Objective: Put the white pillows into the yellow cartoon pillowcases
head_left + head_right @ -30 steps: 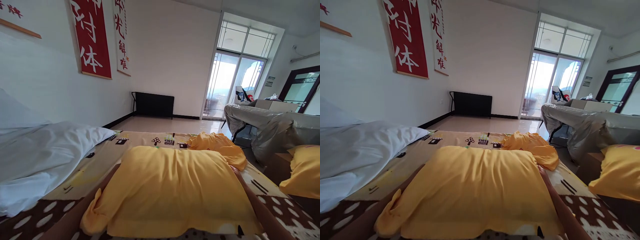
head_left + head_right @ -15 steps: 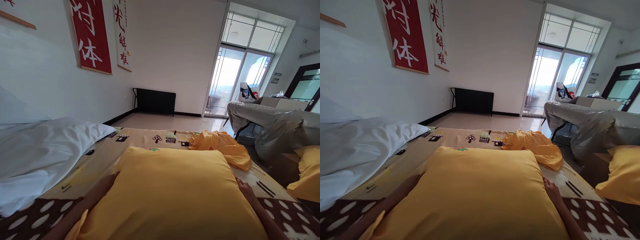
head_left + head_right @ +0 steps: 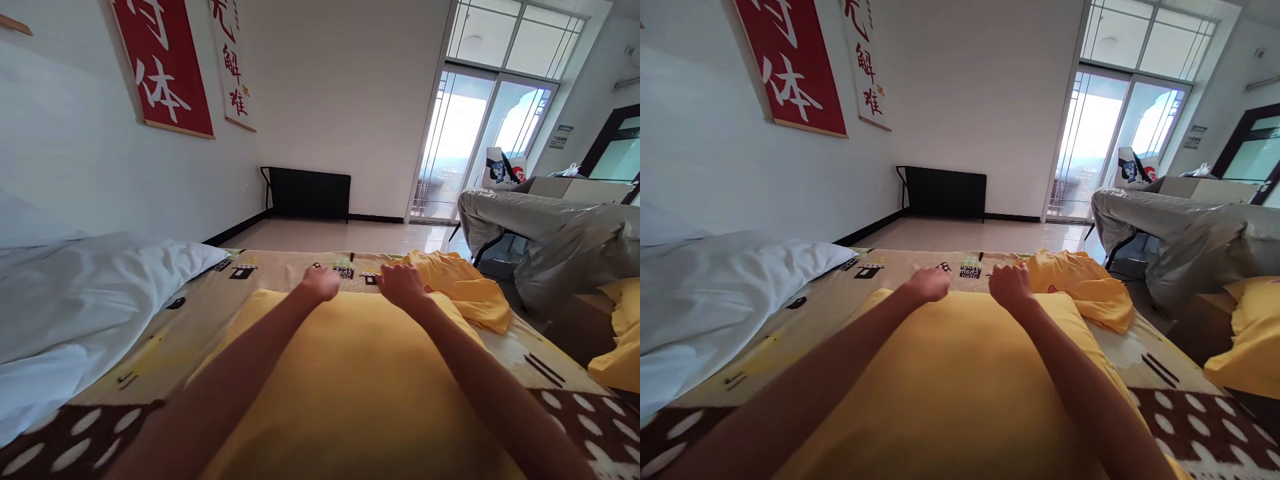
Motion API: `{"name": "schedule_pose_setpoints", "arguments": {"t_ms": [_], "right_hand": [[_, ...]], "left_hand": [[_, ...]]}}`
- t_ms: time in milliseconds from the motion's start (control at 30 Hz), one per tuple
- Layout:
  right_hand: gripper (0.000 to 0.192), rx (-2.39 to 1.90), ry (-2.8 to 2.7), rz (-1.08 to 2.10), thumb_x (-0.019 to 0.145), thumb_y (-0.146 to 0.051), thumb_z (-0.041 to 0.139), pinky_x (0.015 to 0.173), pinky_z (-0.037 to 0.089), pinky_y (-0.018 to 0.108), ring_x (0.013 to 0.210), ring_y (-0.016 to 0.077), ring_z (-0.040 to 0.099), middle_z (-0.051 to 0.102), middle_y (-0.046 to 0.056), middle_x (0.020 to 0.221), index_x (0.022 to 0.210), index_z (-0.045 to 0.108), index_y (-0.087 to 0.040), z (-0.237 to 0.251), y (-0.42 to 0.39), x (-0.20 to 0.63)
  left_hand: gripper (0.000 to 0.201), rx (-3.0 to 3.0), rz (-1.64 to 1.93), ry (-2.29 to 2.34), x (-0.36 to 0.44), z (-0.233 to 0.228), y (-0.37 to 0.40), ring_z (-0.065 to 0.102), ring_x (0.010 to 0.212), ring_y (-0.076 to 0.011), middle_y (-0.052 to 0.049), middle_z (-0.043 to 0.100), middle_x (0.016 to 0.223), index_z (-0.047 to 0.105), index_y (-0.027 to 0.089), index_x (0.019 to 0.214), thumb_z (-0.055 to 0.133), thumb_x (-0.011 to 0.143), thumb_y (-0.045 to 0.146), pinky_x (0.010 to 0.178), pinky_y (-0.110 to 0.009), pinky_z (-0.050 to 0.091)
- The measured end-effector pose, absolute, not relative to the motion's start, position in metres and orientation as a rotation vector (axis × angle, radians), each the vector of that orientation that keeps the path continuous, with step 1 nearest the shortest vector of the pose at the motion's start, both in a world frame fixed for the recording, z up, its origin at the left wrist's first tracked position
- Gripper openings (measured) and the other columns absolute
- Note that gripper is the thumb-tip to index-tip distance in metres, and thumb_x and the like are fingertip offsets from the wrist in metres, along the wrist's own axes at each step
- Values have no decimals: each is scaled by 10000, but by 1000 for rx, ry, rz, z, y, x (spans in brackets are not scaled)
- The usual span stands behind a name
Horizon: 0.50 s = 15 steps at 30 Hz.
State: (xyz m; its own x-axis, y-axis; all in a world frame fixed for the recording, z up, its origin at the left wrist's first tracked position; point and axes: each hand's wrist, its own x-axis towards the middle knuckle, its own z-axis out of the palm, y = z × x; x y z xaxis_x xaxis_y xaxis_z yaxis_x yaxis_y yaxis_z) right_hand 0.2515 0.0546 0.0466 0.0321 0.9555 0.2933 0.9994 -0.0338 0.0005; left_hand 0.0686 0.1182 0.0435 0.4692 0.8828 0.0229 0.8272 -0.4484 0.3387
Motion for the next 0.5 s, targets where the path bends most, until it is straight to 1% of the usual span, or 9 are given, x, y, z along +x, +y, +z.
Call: {"name": "schedule_pose_setpoints", "arguments": {"t_ms": [67,100,167,233,333,400,500], "right_hand": [[328,-2078,-2063,-234,925,-320,375,926,317,389,970,254,624,695,150,1014,1039,623,-138,22,75,241],[317,-2071,-2079,-179,928,-307,371,910,325,366,960,235,627,703,133,1003,1011,631,-147,6,81,239],[326,-2048,-2099,-75,942,-290,341,882,330,332,967,202,628,712,103,996,946,642,-165,-23,85,240],[350,-2013,-2092,-13,956,-298,307,889,316,322,1015,184,613,708,84,1036,949,637,-182,-43,85,243],[364,-1973,-2076,37,958,-322,295,912,291,332,1043,182,601,703,74,1061,974,637,-198,-52,87,249],[372,-1958,-2083,74,956,-327,298,909,294,331,1029,182,607,707,67,1050,962,649,-203,-51,89,252],[380,-1939,-2095,117,952,-344,301,923,303,328,1050,181,601,692,61,1113,1028,652,-219,-50,92,257]], "left_hand": [[378,2541,308,1469,89,14,119,588,1075,-310,-167,688,1059,662,122,991,329,910,280,972,-457,370],[396,2590,331,1456,94,-1,117,598,1072,-295,-167,680,1094,648,129,1040,297,922,268,981,-458,369],[394,2650,350,1412,97,-27,114,583,1121,-265,-146,655,1175,626,148,1104,298,930,280,1015,-435,356],[403,2674,358,1382,93,-42,115,546,1184,-249,-122,622,1249,609,169,1150,309,933,327,1044,-422,337],[441,2670,350,1373,89,-45,121,519,1221,-248,-101,584,1311,592,192,1196,291,933,377,1051,-426,334],[446,2647,326,1378,89,-42,125,527,1213,-243,-88,588,1309,595,199,1199,298,926,391,1045,-411,346],[457,2592,317,1462,88,-41,127,532,1202,-242,-91,608,1279,606,196,1176,317,912,431,1056,-401,333]]}}
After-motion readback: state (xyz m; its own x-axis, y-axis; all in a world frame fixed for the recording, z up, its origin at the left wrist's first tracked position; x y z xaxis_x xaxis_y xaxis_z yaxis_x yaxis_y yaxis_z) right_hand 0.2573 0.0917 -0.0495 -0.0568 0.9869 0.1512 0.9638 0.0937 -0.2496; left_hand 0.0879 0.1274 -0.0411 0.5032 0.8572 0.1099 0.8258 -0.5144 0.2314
